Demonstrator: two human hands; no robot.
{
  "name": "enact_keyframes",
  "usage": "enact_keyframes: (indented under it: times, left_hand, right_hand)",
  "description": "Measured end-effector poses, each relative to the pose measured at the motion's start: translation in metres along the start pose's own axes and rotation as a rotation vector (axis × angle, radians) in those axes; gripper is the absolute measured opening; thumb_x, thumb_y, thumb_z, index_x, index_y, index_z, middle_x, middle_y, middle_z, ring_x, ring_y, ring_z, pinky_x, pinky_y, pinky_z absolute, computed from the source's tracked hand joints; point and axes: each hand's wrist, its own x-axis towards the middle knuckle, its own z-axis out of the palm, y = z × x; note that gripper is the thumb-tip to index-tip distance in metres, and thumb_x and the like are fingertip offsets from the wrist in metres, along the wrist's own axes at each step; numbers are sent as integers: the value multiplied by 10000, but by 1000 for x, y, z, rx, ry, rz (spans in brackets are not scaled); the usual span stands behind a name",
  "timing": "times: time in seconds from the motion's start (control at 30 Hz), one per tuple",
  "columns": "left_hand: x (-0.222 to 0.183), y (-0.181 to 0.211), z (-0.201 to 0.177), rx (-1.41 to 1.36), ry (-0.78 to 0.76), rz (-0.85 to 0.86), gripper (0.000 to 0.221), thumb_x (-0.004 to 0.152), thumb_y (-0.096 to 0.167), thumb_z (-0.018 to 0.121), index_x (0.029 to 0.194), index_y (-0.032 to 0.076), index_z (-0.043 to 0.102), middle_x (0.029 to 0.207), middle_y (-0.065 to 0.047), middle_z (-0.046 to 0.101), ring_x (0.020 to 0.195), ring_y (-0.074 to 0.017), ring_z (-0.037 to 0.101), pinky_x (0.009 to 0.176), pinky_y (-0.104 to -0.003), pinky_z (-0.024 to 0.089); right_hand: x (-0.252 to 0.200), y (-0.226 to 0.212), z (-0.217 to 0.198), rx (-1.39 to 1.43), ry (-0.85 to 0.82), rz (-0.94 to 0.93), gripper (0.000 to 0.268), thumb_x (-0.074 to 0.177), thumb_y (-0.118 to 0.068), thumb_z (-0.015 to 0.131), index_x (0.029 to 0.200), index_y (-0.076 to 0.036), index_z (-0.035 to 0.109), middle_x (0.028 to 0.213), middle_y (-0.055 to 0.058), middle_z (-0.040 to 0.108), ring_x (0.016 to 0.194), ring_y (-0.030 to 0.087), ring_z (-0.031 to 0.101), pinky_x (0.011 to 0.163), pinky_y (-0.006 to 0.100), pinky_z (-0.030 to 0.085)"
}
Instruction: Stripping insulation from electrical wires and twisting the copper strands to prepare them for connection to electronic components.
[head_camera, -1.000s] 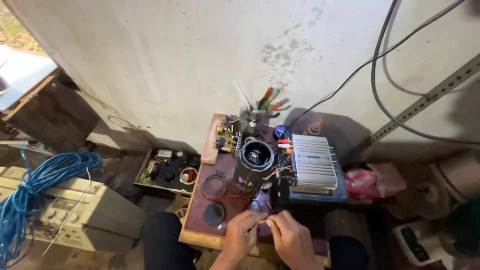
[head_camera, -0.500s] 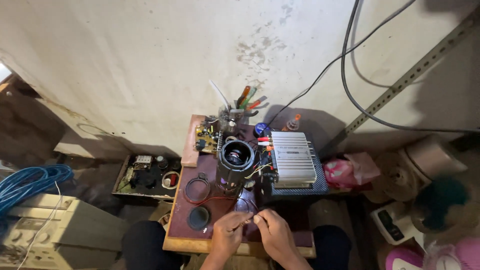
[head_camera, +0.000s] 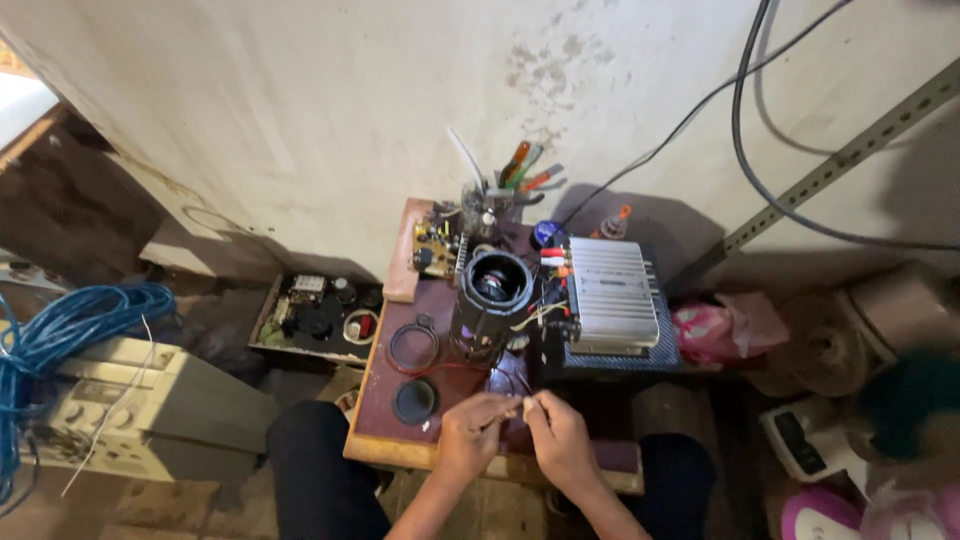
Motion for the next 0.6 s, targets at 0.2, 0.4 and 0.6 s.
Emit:
enact_keyframes:
  times: [0.2, 0.4, 0.6]
  left_hand:
    - [1, 4, -1, -34, 73, -51, 432, 798, -178, 543, 1071, 38, 799, 943, -119, 795, 803, -192, 767, 743, -274, 639]
    - [1, 1, 1, -19, 75, -15, 472, 772, -187, 531, 1087, 51, 789, 975, -136, 790, 817, -208, 774, 748, -290, 646]
    - [-1, 0, 2, -7, 59, -21, 269, 889, -77, 621, 1039, 57, 799, 968, -101, 790, 854, -210, 766, 776, -297, 607]
  right_hand:
    - [0, 5, -4, 544, 180, 313, 381, 1023, -263, 582, 686, -86, 604, 570, 8, 440, 506, 99, 380, 473, 280, 278]
    - [-9, -33, -31, 96, 60, 145, 247, 929, -259, 659, 1044, -103, 812, 696, -10, 665, 591, 94, 541, 573, 277, 432]
    - [-7, -43, -28, -29, 52, -431, 239, 957, -74, 660, 1177, -34, 744, 964, 93, 666, 665, 156, 584, 645, 309, 499]
